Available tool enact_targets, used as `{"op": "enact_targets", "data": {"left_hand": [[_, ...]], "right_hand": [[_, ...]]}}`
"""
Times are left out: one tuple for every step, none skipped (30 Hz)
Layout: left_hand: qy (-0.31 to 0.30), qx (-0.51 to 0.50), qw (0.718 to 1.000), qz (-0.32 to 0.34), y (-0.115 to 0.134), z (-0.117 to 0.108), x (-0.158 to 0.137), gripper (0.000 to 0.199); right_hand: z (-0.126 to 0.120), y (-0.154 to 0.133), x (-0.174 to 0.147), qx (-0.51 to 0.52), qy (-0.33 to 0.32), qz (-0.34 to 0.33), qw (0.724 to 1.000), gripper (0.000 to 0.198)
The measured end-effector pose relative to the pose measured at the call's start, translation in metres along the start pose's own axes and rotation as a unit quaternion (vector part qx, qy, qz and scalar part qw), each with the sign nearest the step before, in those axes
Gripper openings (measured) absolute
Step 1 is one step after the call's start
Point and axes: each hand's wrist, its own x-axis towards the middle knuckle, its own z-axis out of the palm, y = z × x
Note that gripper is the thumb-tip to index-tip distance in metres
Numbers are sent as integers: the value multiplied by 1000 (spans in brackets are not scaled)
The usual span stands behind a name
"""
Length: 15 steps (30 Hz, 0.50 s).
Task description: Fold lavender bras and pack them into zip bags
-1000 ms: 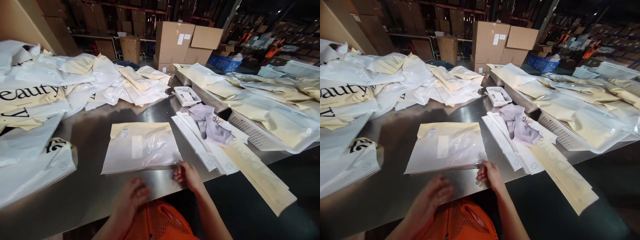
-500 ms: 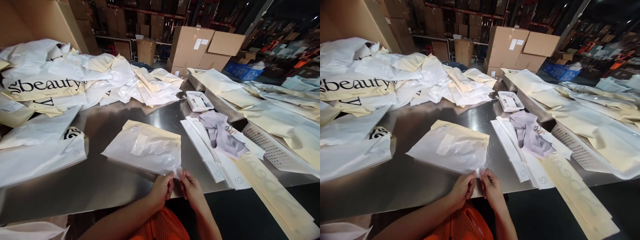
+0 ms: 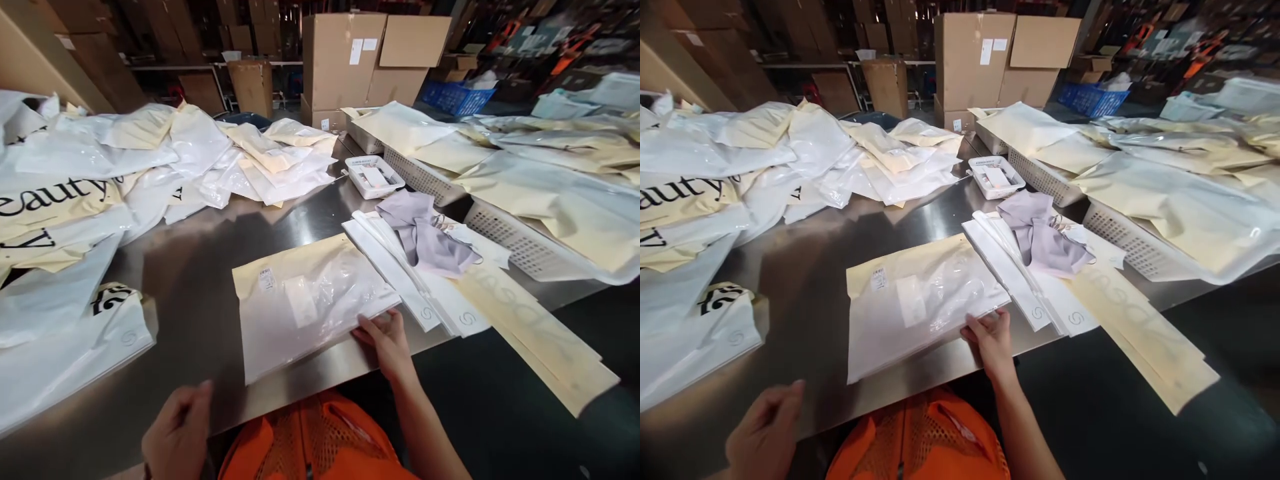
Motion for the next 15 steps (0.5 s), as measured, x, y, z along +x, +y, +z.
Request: {"op": "enact_targets", "data": {"left_hand": [[-21, 77, 991, 110, 9, 8, -2, 28], [-53, 152, 958, 237, 20, 19, -2, 22], [-91, 216, 902, 363, 32, 32, -2, 19], [-124, 267, 840, 456, 44, 46, -1, 17], [-145, 312, 789, 509, 55, 60, 2, 17], [-165, 357, 747, 537, 65, 73, 5, 16], [-185, 396, 715, 546, 75, 83, 10, 13], [-206, 428, 693, 543, 83, 90, 15, 12], [-225, 449, 681, 533, 92, 94, 21, 16], [-235, 460, 681, 519, 100, 95, 28, 21], [-234, 462, 690, 505, 108, 94, 35, 24], [-224, 460, 705, 491, 116, 91, 42, 26], [-209, 456, 721, 479, 124, 88, 47, 28], [-196, 452, 732, 470, 131, 85, 51, 32], [-190, 450, 737, 467, 138, 83, 53, 34]], "right_hand": [[7, 3, -3, 11, -1, -13, 1000, 77], [13, 5, -5, 17, -4, -28, 999, 77], [18, 4, -8, 14, -12, -43, 999, 75], [23, 3, -10, 3, -24, -58, 998, 73], [26, 0, -11, -11, -40, -75, 996, 71], [27, -4, -12, -26, -61, -90, 994, 69], [27, -8, -12, -39, -83, -102, 991, 67], [25, -11, -12, -51, -107, -111, 987, 65], [21, -14, -11, -64, -128, -120, 982, 63], [14, -16, -10, -84, -138, -133, 978, 62], [7, -16, -9, -116, -123, -159, 973, 61], [0, -15, -9, -159, -73, -204, 963, 62], [-7, -13, -9, -209, 4, -273, 939, 62], [-13, -10, -12, -262, 83, -358, 892, 60], [-15, -6, -15, -315, 134, -444, 828, 53]]}}
